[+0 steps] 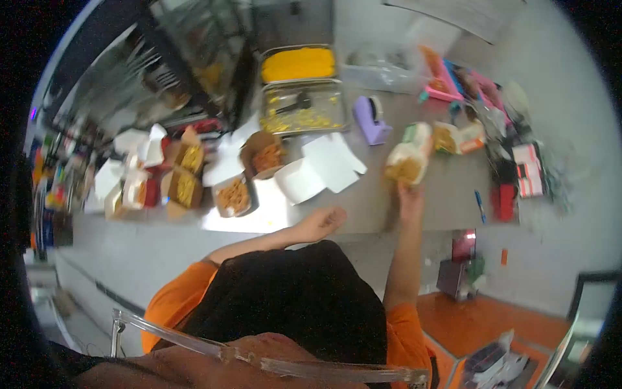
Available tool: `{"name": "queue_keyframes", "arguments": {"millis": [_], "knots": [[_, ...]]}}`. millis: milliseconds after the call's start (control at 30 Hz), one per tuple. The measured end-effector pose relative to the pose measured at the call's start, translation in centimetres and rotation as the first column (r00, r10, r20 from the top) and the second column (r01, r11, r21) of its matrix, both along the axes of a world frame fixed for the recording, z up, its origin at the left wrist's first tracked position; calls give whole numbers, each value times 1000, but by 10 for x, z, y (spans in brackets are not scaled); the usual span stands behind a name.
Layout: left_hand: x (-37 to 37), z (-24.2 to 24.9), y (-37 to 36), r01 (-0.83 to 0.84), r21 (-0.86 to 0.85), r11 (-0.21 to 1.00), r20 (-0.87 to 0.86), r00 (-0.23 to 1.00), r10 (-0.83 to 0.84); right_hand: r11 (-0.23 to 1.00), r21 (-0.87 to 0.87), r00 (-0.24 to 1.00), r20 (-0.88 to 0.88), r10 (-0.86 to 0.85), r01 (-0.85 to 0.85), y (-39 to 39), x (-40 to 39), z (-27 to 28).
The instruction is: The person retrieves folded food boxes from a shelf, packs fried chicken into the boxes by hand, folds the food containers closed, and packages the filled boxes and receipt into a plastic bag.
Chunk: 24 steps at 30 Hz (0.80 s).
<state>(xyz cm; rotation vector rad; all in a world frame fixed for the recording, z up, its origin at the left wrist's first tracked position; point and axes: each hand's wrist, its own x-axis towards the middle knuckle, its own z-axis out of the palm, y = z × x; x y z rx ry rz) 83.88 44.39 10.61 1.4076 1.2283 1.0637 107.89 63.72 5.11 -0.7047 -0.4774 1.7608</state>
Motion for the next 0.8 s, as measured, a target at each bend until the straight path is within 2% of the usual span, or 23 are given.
{"name": "queue_keyframes", "arguments": {"millis": [67,100,167,233,300,333,367,400,433,467,533,567,600,633,667,733,767,800], "knots": [[-28,9,-24,-10,6,1000,-11,1000,10,996,74,994,99,-53,45,24,-8,4],[-44,10,-39,-89,0,996,-16,996,89,991,50,965,229,-129,121,20,-28,8],[-78,10,-67,-223,-2,975,-24,975,222,955,56,831,478,-283,293,1,-62,26],[-113,11,-96,-499,107,860,-114,853,510,932,308,754,562,-340,190,-56,-122,50],[-151,9,-127,-697,205,687,-166,667,726,896,404,753,644,-134,-186,-128,-177,65],[-171,7,-141,-768,243,593,-183,564,805,848,296,672,735,92,-440,-150,-202,59],[-189,7,-155,-829,253,498,-183,464,867,732,250,488,863,129,-634,-171,-230,55],[-205,7,-168,-879,262,398,-181,360,915,652,299,483,868,118,-697,-183,-255,22],[-220,5,-179,-889,386,247,-185,187,965,579,287,356,934,7,-763,-195,-276,27],[-236,0,-187,-858,505,91,-163,9,987,546,288,336,942,-11,-787,-202,-297,35],[-282,-27,-208,-789,611,-67,-260,-279,924,473,288,300,953,-53,-833,-208,-344,56],[-302,-35,-218,-735,666,-128,-295,-417,860,453,340,367,930,-31,-824,-207,-370,52],[-318,-36,-228,-929,361,-81,-355,-217,909,436,392,433,901,-6,-810,-203,-398,44],[-334,-36,-235,-1000,14,0,-337,-5,942,505,244,398,889,224,-828,-199,-429,36],[-347,-36,-239,-939,-327,105,-245,191,951,535,84,364,819,443,-840,-194,-460,30],[-358,-27,-241,-793,-542,279,-261,474,841,494,-162,224,742,632,-854,-184,-515,31],[-362,-35,-243,-771,-532,350,-168,501,849,452,-281,157,680,716,-847,-182,-533,32],[-363,-44,-245,-746,-518,418,-75,527,847,464,-283,188,649,737,-839,-183,-545,34]]}}
